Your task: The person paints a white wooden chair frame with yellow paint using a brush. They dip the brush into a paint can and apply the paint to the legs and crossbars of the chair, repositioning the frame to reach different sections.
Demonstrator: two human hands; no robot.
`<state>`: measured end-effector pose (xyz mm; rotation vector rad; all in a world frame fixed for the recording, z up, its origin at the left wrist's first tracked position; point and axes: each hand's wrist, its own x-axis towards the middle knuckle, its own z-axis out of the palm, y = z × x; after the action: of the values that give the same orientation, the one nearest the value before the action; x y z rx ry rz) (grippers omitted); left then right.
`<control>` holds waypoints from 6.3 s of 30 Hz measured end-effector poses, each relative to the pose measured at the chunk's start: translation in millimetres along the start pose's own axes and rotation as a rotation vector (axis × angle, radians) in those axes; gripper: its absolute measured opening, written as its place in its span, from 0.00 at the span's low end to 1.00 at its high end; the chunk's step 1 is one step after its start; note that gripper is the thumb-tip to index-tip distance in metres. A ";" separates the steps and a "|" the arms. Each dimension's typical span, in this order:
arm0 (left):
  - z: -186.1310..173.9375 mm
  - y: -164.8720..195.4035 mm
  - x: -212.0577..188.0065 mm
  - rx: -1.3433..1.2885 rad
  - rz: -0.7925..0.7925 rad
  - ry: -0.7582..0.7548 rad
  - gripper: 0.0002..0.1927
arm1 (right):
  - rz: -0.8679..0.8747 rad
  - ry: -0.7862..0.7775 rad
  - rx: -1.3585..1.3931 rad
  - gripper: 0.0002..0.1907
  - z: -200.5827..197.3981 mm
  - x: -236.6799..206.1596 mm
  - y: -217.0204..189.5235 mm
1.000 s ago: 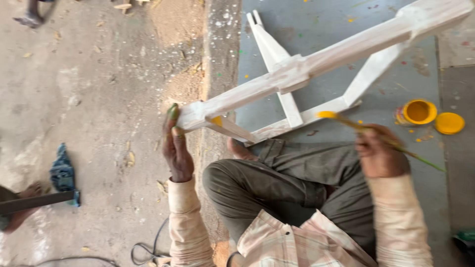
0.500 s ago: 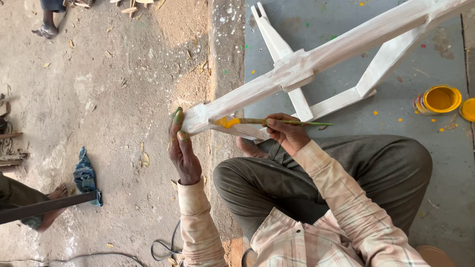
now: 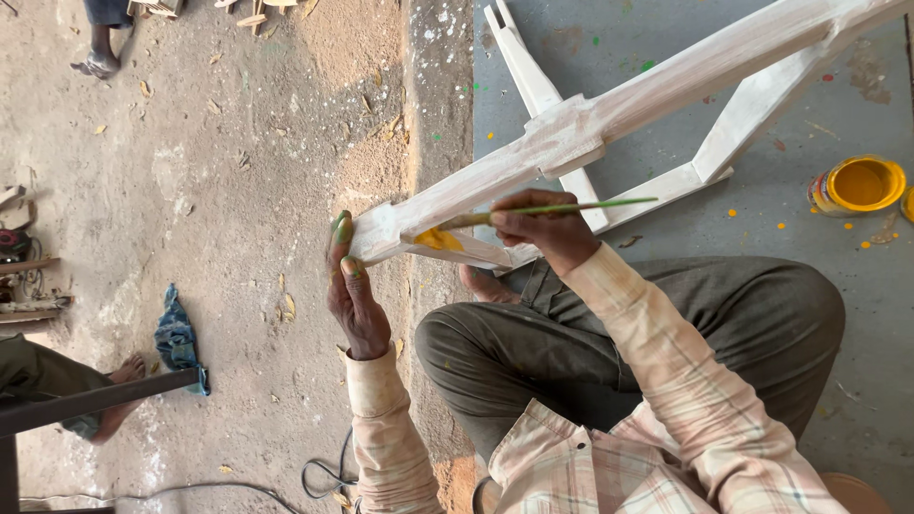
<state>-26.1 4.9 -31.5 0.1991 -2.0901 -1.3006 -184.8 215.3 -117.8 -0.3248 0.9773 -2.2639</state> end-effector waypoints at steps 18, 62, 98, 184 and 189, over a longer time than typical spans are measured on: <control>-2.1 -5.7 0.8 0.027 0.030 -0.006 0.27 | 0.081 0.216 -0.089 0.12 -33.0 -24.2 15.0; -2.8 -0.1 0.0 0.010 0.038 -0.024 0.27 | 0.077 0.080 0.528 0.10 22.9 -33.9 41.5; -3.5 -1.5 -1.2 0.012 0.026 -0.014 0.27 | 0.055 0.118 0.435 0.10 19.9 -41.1 41.3; 177.5 84.1 84.3 0.911 0.469 -0.465 0.54 | -0.410 0.718 0.120 0.06 -181.1 -237.8 -83.0; 186.8 55.1 96.7 0.895 0.493 -0.350 0.34 | -0.407 0.741 0.079 0.06 -166.3 -232.6 -74.7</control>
<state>-201.8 127.7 4.8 -0.1774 -2.6626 -0.0587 -117.2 497.7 -173.1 0.4285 1.2532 -2.8623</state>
